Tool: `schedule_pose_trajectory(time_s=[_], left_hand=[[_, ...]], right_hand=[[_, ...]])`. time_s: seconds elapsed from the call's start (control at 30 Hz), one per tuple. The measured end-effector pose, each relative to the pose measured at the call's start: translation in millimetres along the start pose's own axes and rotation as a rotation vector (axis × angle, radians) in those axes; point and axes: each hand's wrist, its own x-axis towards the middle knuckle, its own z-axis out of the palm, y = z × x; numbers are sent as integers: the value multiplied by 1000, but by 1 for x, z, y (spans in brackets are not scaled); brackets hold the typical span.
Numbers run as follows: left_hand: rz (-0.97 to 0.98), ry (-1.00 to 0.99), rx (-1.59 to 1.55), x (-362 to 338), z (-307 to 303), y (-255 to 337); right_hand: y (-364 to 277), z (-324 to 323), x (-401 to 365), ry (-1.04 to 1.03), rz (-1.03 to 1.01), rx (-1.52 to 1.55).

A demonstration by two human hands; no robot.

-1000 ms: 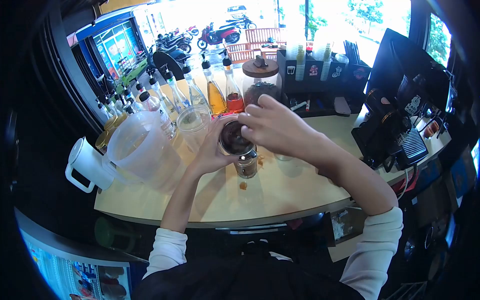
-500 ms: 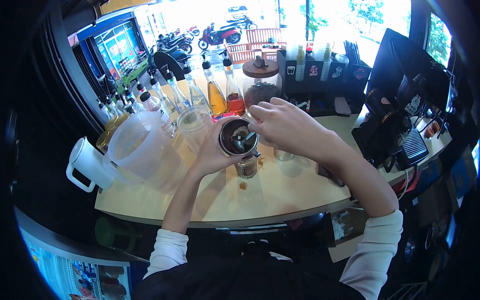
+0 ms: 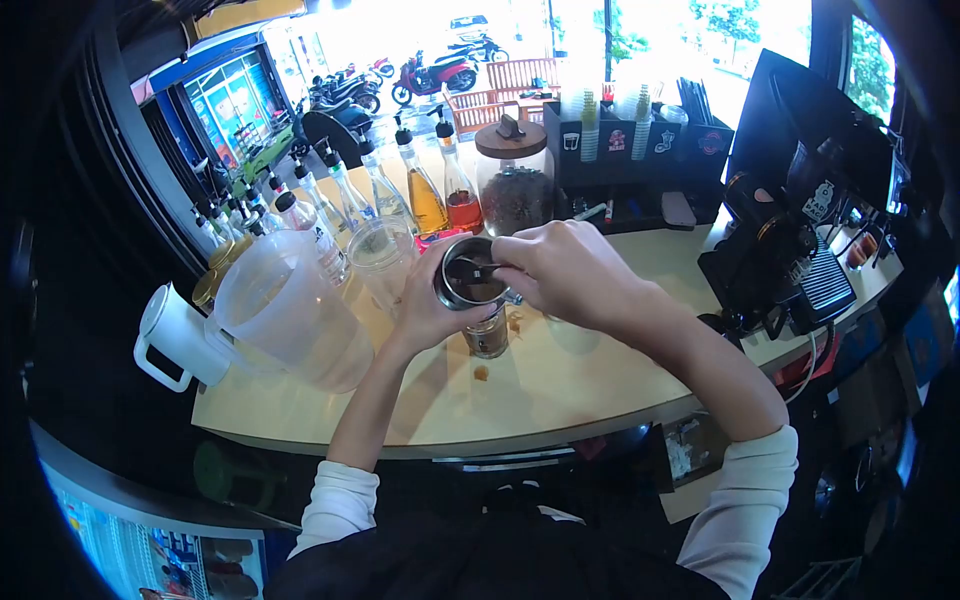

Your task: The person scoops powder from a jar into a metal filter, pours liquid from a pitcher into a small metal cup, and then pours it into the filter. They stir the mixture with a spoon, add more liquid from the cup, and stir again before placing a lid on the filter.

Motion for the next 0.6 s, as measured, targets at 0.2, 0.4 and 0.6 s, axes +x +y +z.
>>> schedule_pose_trajectory(time_s=[0.2, 0.4, 0.6], left_hand=[[-15, 17, 16, -2, 2, 0], [-5, 35, 159, -2, -1, 6], [64, 83, 279, -2, 2, 16]], right_hand=[[10, 33, -4, 365, -182, 429], [18, 44, -20, 348, -428, -23], [17, 49, -24, 415, -400, -98]])
